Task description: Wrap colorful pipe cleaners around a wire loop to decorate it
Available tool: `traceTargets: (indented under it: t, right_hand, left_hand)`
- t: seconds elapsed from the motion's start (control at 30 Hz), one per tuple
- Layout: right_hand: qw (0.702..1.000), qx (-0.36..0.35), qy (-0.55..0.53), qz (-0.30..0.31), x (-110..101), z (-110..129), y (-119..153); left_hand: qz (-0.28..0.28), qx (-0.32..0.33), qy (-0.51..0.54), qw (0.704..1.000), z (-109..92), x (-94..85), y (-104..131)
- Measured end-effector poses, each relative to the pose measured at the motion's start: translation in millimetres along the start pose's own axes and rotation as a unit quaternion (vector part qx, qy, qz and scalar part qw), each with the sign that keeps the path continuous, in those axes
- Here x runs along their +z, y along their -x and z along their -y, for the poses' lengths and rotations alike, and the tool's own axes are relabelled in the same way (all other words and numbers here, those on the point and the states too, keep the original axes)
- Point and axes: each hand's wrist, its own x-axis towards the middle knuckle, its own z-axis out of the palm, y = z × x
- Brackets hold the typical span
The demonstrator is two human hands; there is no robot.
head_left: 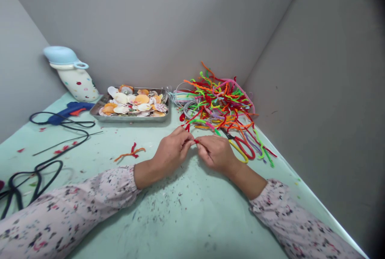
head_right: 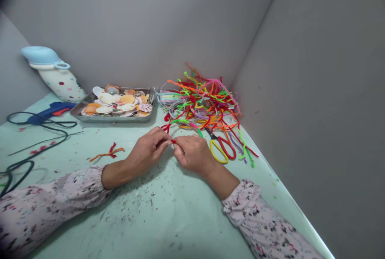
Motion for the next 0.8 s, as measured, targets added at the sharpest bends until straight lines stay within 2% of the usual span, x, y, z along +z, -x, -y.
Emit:
traceTargets:
  t: [0.13,0.4,0.8]
  right_hand:
    - [1.0,0.003,0.018,0.007,2.6,-0.2,0.3]
    - [0.999,0.002,0.023,-0.025,3.8,-1.6,-0.1]
    - [0.998,0.005,0.021,-0.066,2.0,-0.5,-0.6]
  left_hand:
    - [0.01,-0.003,0.001,1.0,0.5,0.5,-0.6]
    - [-0.001,-0.001,-0.009,1.0,1.2,2.7,1.6]
    - [-0.068,0.012,-0.029,0.997,-0.3,-0.2,1.4]
